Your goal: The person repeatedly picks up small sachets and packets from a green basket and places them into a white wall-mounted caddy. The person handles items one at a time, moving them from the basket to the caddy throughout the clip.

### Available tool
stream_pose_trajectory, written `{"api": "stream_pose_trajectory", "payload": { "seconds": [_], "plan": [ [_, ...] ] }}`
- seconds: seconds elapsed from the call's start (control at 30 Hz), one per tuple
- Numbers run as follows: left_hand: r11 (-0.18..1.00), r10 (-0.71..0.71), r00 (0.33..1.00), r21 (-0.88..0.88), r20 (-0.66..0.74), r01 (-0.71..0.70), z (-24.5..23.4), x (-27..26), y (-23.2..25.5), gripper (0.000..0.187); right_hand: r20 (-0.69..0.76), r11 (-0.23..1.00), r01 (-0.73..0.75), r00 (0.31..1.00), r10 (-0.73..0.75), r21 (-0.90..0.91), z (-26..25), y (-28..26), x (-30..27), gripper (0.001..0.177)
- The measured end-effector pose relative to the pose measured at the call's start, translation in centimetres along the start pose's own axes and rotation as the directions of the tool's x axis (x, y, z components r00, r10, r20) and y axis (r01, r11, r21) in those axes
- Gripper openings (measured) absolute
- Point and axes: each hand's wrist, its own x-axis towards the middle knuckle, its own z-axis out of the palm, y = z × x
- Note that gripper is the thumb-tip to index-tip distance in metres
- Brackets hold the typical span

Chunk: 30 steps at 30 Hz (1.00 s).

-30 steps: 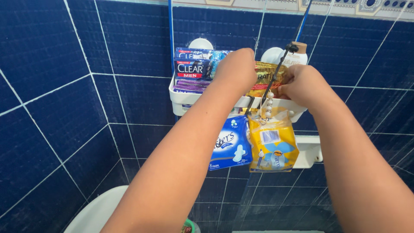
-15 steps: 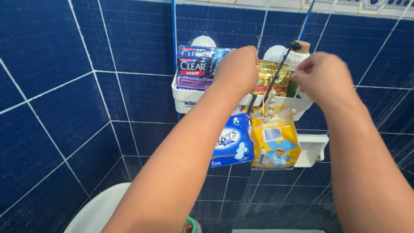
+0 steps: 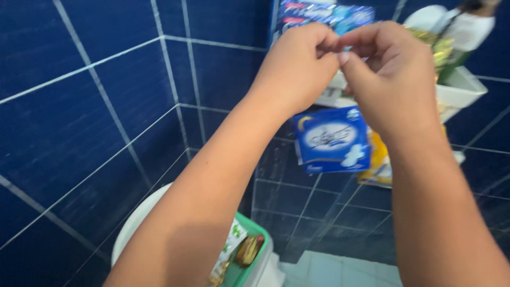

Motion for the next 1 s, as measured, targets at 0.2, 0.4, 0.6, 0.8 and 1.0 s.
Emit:
{"api": "stream_pose_trajectory", "payload": {
  "seconds": [0.2, 0.4, 0.6, 0.8, 1.0],
  "plan": [
    [0.969, -0.166, 0.983, -0.170, 0.074, 0.177, -4.8, -7.7, -7.0, 0.014, 0.192, 0.961, -0.235, 0.960, 0.205, 0.147, 8.8, 1.8, -4.8, 0.018],
    [0.848, -0.487, 0.857, -0.142, 0.168, 0.510, -2.9, -19.5, -17.6, 0.009, 0.305, 0.977, -0.212, 0.929, 0.211, -0.032, 16.8, 6.4, -13.9, 0.021],
    [0.649, -0.760, 0.617, 0.183, 0.206, 0.738, 3.0, -30.9, -26.8, 0.012, 0.513, 0.734, -0.643, 0.565, 0.647, -0.219, 21.7, 12.2, -22.9, 0.021],
    [0.436, -0.893, 0.376, 0.273, 0.246, 0.858, 7.8, -38.9, -31.2, 0.021, 0.535, 0.695, -0.664, 0.494, 0.686, -0.278, 24.8, 21.2, -32.0, 0.020],
    [0.462, -0.886, 0.420, 0.461, 0.196, 0.758, 11.4, -44.7, -32.1, 0.026, 0.570, 0.614, -0.784, 0.466, 0.676, -0.088, 26.4, 28.9, -41.3, 0.023]
  ]
}}
